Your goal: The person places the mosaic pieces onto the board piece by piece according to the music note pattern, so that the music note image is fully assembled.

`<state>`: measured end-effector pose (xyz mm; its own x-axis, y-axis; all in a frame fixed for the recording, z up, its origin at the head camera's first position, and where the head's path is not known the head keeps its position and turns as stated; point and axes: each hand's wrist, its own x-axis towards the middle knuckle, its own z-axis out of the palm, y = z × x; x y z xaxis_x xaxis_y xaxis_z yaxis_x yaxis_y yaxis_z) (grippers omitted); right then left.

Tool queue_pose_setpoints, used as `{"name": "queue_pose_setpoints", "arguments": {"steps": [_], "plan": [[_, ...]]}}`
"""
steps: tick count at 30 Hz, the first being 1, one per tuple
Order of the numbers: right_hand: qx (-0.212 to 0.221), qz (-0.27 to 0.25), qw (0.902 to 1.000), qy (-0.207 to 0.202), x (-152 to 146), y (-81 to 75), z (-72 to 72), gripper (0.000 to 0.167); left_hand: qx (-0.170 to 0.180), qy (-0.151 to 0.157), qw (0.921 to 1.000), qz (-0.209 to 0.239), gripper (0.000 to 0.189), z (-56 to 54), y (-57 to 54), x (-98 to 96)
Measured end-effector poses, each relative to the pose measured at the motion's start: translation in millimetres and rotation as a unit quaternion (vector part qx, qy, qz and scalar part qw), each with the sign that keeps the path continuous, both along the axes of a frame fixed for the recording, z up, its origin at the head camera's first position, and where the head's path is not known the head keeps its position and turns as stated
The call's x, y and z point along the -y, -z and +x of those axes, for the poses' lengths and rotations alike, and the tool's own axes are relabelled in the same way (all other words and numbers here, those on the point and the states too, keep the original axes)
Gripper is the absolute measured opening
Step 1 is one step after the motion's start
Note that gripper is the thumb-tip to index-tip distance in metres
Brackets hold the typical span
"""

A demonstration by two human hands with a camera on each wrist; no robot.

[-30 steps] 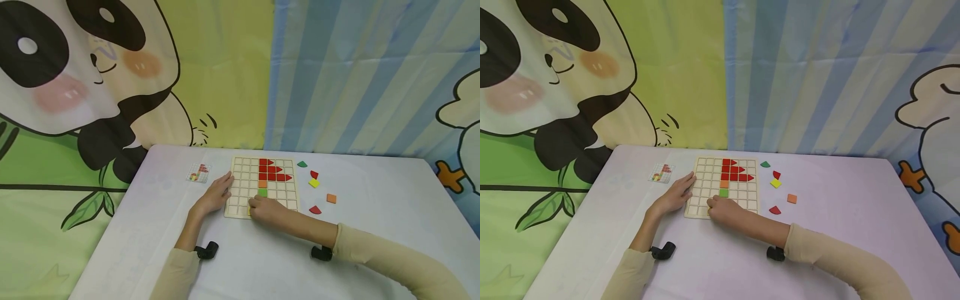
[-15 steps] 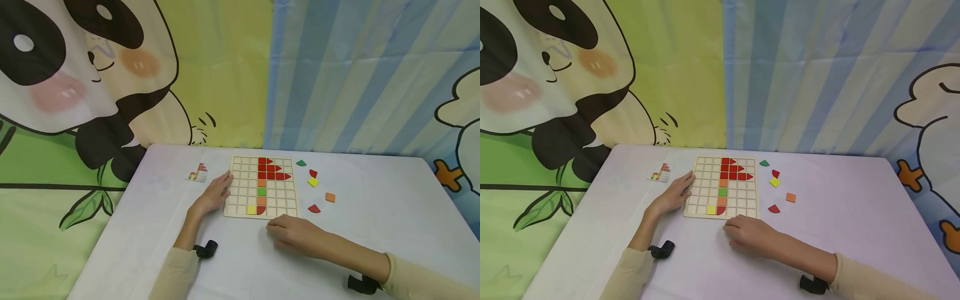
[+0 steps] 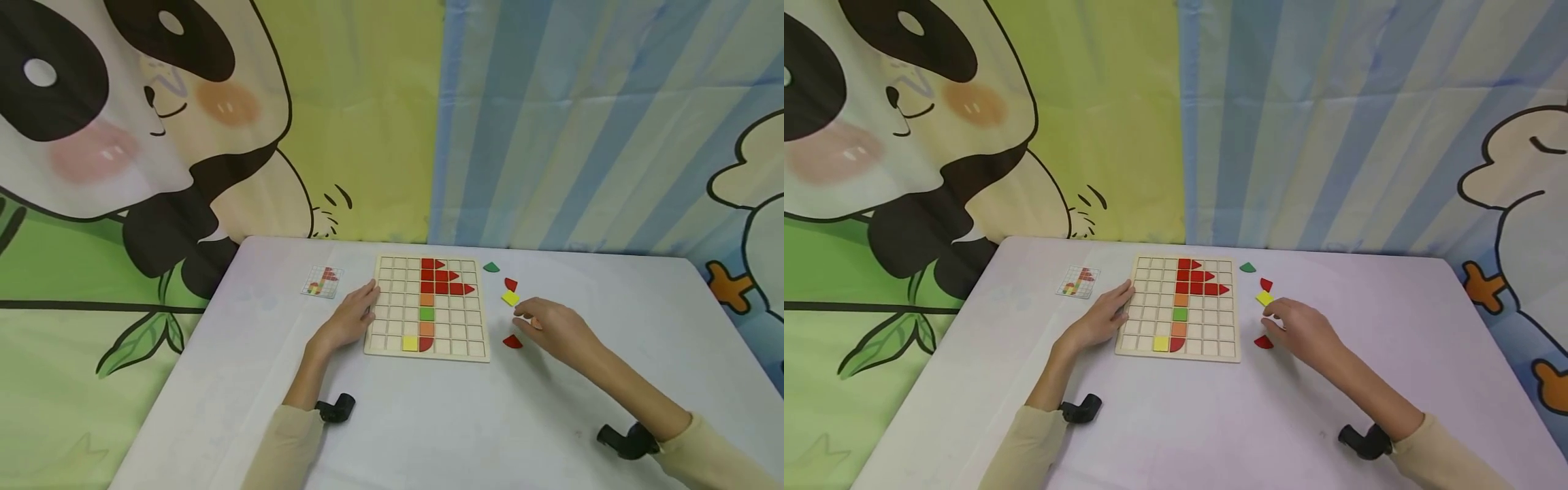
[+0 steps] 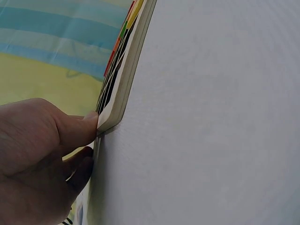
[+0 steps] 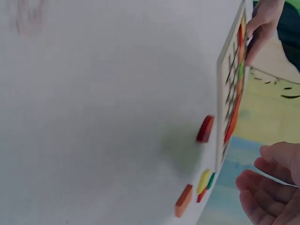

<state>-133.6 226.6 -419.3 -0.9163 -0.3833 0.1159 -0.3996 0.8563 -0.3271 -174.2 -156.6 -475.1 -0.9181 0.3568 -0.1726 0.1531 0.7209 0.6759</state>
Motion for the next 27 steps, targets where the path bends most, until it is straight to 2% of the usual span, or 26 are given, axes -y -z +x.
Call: {"name": "queue_pose_setpoints", "arguments": {"steps": [6,9,14,18,22,24,27], "plan": [[0.038,0.039,0.9975,0.044,-4,15.9,-34.2,0.025,-0.001,0.0,1.0,0.005,0.059,0.2,1.9,-1.3],[0.062,0.061,0.9948,0.053,-5,23.6,-46.6,0.025,0.0,0.0,1.0,0.002,0.059,0.6,2.3,-1.8],[0.05,0.082,0.9945,0.042,-6,33.3,-58.0,0.021,-0.003,-0.002,1.0,-0.001,0.058,-0.1,2.6,-2.0],[0.041,0.087,0.9946,0.039,-4,34.5,-60.2,0.019,-0.002,-0.001,1.0,-0.004,0.058,-0.9,2.6,-2.3],[0.052,0.079,0.9951,0.028,3,24.9,-52.9,0.018,-0.003,0.0,1.0,-0.003,0.058,-1.1,3.2,-2.4],[0.051,0.065,0.9966,0.004,11,17.8,-43.8,0.017,-0.005,0.0,1.0,-0.005,0.058,-1.2,3.4,-2.3],[0.036,0.037,0.9973,-0.052,27,8.1,-26.6,0.014,-0.003,-0.003,1.0,-0.002,0.059,-1.5,2.9,-1.6]]}}
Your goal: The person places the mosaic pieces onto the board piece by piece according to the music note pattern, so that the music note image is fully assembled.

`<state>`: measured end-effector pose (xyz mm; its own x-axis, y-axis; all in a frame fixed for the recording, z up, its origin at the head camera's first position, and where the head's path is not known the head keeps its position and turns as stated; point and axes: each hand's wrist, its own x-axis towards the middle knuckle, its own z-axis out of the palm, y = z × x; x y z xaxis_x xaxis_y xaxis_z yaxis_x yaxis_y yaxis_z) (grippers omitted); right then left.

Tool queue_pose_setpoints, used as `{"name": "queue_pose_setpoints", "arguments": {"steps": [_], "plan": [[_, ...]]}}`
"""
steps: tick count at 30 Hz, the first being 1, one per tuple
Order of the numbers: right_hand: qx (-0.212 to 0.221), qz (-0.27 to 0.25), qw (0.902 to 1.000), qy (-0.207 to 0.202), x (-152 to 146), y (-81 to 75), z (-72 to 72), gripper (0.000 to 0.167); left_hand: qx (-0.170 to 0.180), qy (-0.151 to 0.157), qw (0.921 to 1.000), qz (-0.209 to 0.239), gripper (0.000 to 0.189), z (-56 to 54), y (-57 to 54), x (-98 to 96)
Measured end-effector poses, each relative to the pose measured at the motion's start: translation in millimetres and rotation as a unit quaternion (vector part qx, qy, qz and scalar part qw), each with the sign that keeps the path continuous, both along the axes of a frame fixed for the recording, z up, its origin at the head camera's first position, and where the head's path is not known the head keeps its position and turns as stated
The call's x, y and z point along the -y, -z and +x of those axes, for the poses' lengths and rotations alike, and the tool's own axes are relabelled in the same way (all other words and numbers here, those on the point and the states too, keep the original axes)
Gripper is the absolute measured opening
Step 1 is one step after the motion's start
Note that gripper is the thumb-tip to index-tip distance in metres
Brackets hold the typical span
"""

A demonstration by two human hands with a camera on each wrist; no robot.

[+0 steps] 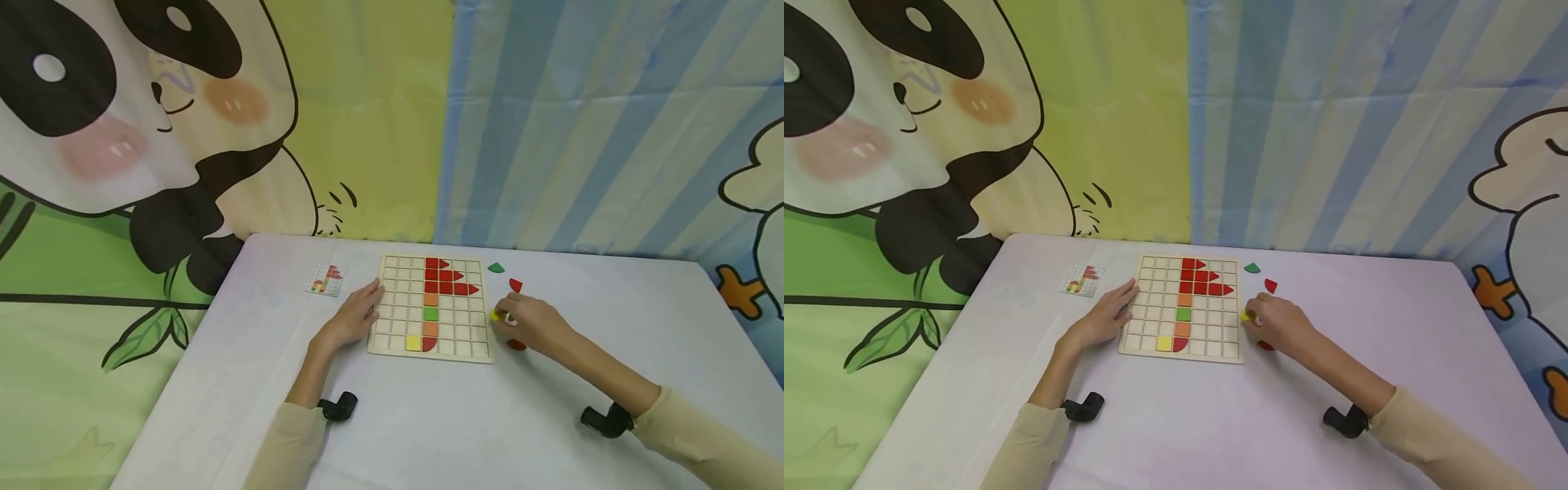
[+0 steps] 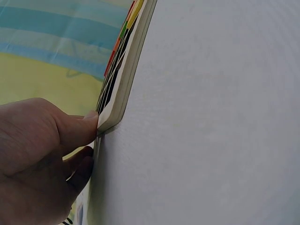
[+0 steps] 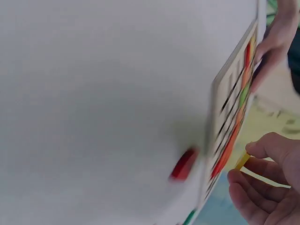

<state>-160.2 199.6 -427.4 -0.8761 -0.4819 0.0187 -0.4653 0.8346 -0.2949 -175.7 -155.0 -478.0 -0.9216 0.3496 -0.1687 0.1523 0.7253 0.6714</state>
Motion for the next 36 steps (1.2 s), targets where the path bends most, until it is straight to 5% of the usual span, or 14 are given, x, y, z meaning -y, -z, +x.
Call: {"name": "queue_pose_setpoints", "arguments": {"steps": [3,8,16,22,36], "plan": [[-0.017,-0.026,0.998,-0.055,18,-6.5,13.2,0.015,0.0,0.0,1.0,0.0,0.058,-0.6,-0.8,0.5],[0.005,-0.05,0.9947,-0.09,49,-12.4,19.7,0.016,0.0,0.006,1.0,-0.004,0.058,0.0,-0.4,0.8],[0.05,-0.067,0.9868,-0.139,95,-5.7,9.0,0.01,-0.008,0.009,0.9999,-0.003,0.058,1.9,-1.3,-0.7],[0.081,-0.026,0.9819,-0.169,118,5.0,-8.1,0.006,-0.015,0.012,0.9998,-0.008,0.057,1.0,-0.8,-1.3],[0.077,0.019,0.9865,-0.143,132,6.2,-10.9,0.014,-0.014,0.009,0.9998,-0.006,0.058,1.6,-1.8,0.1]]}}
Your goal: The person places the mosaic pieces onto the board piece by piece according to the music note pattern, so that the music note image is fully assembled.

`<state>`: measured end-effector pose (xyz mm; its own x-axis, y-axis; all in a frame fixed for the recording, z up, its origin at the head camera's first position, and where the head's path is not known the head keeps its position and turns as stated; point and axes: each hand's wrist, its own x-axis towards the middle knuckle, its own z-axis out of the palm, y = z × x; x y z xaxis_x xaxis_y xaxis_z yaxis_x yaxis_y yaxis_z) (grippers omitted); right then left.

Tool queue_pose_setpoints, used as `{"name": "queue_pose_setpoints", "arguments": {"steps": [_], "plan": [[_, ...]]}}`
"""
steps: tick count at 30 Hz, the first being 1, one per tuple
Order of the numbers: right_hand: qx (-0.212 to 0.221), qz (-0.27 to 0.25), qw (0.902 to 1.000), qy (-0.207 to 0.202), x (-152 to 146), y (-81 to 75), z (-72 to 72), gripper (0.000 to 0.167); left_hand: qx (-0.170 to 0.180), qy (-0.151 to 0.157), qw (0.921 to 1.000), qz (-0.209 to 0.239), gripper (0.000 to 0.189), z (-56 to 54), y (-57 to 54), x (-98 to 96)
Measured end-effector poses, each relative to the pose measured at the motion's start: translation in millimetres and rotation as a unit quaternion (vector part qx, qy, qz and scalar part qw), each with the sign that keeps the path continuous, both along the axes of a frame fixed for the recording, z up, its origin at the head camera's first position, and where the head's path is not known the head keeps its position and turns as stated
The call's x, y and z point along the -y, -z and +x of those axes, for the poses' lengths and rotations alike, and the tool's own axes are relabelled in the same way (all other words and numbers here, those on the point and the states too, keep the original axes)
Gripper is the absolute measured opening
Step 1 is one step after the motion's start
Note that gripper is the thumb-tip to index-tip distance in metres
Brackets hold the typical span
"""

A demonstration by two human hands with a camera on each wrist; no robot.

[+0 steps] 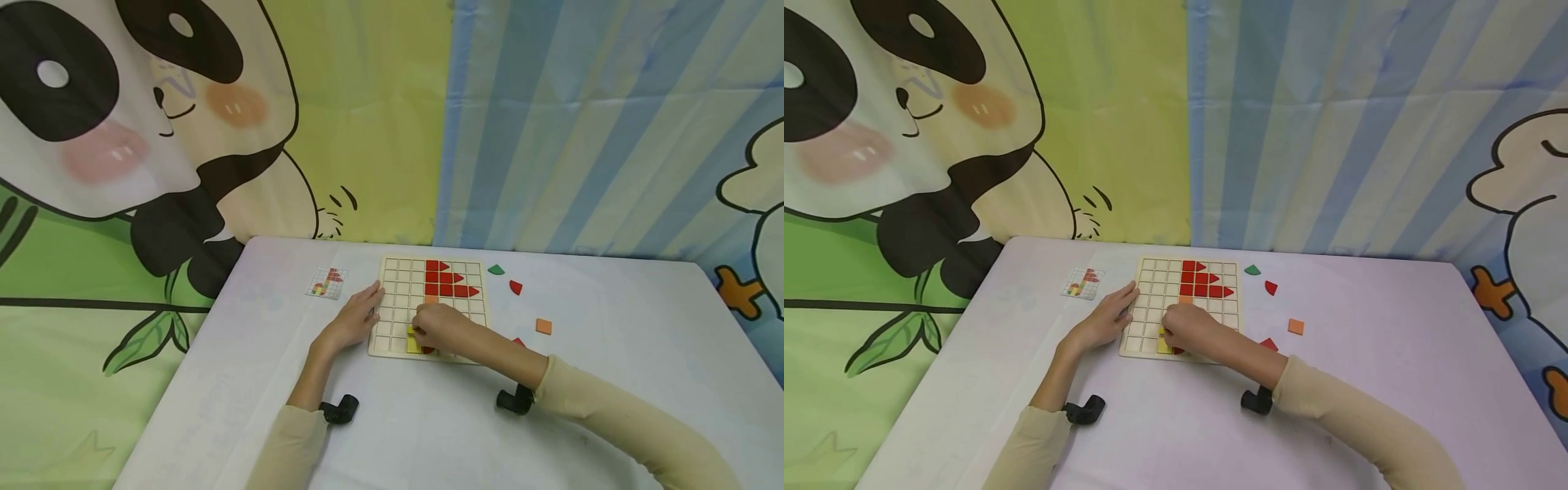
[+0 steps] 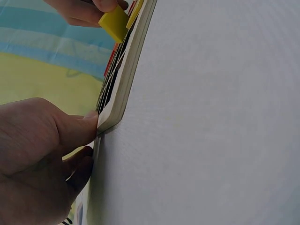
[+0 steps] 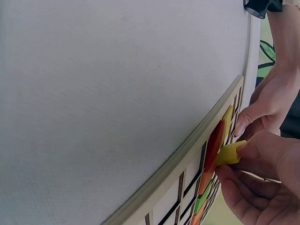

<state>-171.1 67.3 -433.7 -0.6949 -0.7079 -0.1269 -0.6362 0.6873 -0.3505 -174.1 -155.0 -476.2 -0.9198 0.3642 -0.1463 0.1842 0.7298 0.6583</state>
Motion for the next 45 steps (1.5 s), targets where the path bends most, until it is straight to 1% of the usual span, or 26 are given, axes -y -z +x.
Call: {"name": "queue_pose_setpoints", "arguments": {"steps": [3,8,12,15,18,21,24,29,33,37,39,41,45], "plan": [[-0.004,0.006,0.9999,0.013,1,-0.1,2.8,0.017,0.001,-0.001,1.0,0.001,0.058,0.1,0.4,0.0],[-0.015,0.016,0.9996,0.019,3,1.3,3.6,0.016,-0.002,-0.003,1.0,0.002,0.058,-0.1,1.3,-0.3],[-0.017,0.018,0.9995,0.021,4,1.7,0.5,0.015,-0.002,-0.002,1.0,-0.001,0.058,-0.5,1.3,-0.1],[-0.004,0.013,0.9996,0.024,3,1.2,-3.5,0.014,0.0,-0.001,1.0,-0.004,0.058,-1.2,1.2,0.6],[0.013,0.003,0.9997,0.022,1,1.1,-6.9,0.013,0.002,0.002,1.0,-0.007,0.058,-2.0,0.6,1.7],[0.017,-0.004,0.9997,0.015,0,0.6,-9.0,0.012,0.004,0.004,1.0,-0.008,0.058,-2.9,-0.4,2.5],[0.013,-0.005,0.9998,0.011,0,0.9,-9.3,0.012,0.004,0.005,0.9999,-0.008,0.058,-3.4,-1.1,2.7],[-0.001,0.0,1.0,0.008,1,4.0,-7.3,0.007,0.001,0.006,1.0,-0.004,0.059,-2.7,-0.4,1.2],[-0.01,-0.008,0.9999,-0.001,-2,3.4,-4.6,0.01,0.002,0.003,1.0,-0.003,0.059,-1.5,0.7,0.3],[0.0,-0.022,0.9998,-0.002,-13,4.2,-0.5,0.007,0.0,0.001,1.0,-0.004,0.058,-1.0,0.2,0.0],[0.005,-0.029,0.9995,0.007,-24,4.7,0.6,0.012,-0.001,0.002,1.0,-0.003,0.058,-1.1,-0.3,-0.3],[0.013,-0.04,0.9986,0.03,-39,5.4,-0.6,0.019,0.0,0.004,1.0,-0.001,0.058,-1.6,-0.9,-0.9],[0.007,-0.071,0.9953,0.065,-78,3.4,-10.7,0.021,0.004,0.001,1.0,0.001,0.058,-1.5,-0.8,-1.2]]}}
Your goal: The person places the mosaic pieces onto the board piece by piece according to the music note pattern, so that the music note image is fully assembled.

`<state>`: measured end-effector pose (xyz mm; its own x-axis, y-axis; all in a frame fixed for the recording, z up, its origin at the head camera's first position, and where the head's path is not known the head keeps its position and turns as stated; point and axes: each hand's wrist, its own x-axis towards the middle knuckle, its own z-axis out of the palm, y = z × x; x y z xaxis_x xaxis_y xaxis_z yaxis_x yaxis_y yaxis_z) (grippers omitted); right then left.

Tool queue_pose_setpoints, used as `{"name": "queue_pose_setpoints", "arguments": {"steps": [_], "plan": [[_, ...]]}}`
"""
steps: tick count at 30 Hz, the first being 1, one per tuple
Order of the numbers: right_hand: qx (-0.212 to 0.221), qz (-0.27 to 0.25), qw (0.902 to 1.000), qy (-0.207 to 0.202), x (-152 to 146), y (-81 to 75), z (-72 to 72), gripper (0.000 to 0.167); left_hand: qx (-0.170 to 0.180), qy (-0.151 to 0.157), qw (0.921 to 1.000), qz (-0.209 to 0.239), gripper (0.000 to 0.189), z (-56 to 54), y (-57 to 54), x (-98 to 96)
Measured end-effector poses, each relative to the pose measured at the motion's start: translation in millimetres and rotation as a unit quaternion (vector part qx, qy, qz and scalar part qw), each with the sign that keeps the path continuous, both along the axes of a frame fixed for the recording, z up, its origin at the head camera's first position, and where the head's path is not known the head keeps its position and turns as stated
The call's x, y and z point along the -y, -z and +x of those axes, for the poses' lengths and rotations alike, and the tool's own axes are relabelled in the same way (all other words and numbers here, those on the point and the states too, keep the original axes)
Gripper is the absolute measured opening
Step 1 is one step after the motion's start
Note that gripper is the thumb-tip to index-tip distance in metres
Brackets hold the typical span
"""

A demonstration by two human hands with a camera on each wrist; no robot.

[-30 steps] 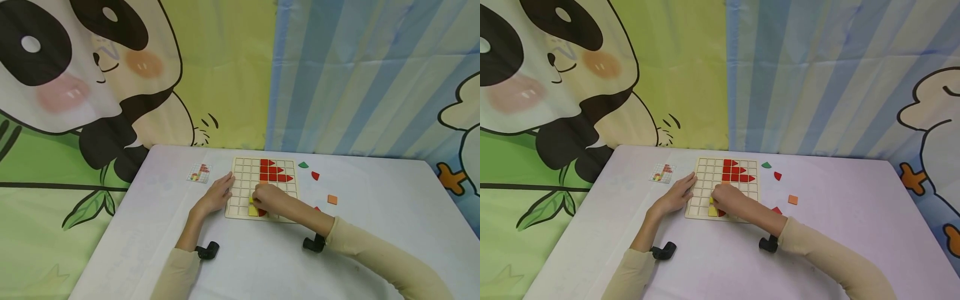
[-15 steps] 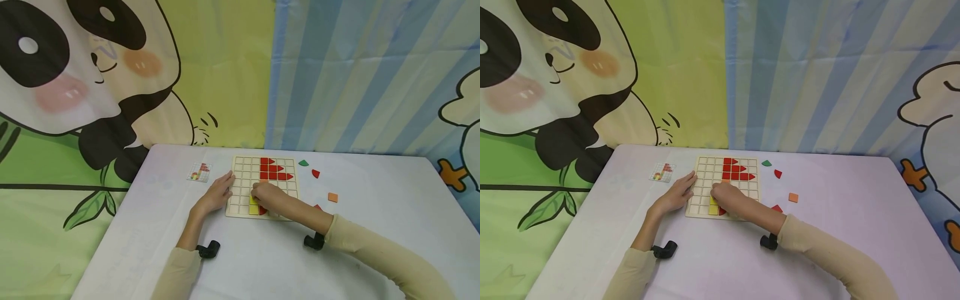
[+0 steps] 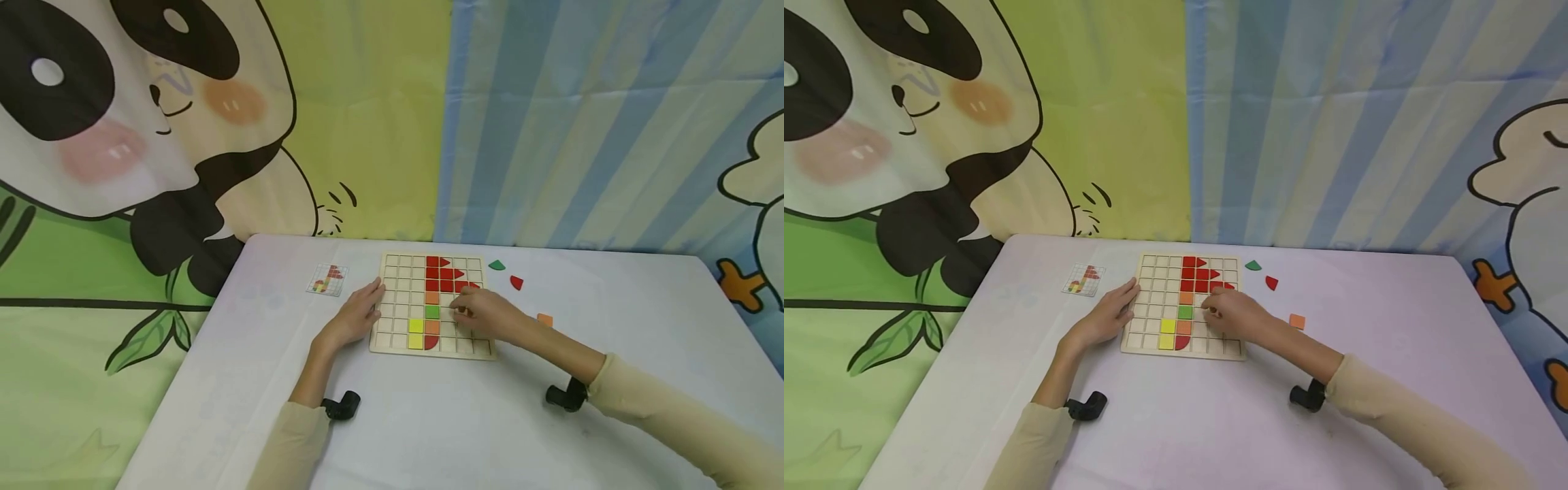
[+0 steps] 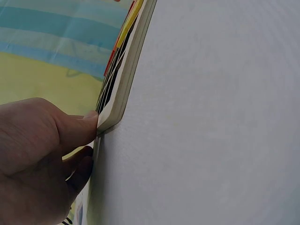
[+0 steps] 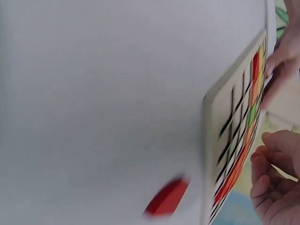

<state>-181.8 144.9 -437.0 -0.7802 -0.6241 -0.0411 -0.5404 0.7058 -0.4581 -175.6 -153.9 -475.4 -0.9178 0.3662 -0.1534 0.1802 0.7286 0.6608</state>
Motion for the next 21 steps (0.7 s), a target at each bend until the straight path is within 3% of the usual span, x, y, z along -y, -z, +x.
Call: {"name": "queue_pose_setpoints", "arguments": {"steps": [5,13,21], "plan": [[0.0,-0.012,0.998,0.062,-48,-3.6,-16.8,0.02,0.005,-0.008,0.9999,0.004,0.058,1.1,-0.7,0.1],[0.021,0.018,0.9863,0.163,-100,1.4,-32.6,0.025,0.005,-0.013,0.9999,0.0,0.057,2.1,-0.7,0.3],[0.004,0.02,0.9846,0.174,-118,7.0,-39.0,0.032,0.002,-0.012,0.9999,0.004,0.058,2.2,1.0,-0.3]]}}
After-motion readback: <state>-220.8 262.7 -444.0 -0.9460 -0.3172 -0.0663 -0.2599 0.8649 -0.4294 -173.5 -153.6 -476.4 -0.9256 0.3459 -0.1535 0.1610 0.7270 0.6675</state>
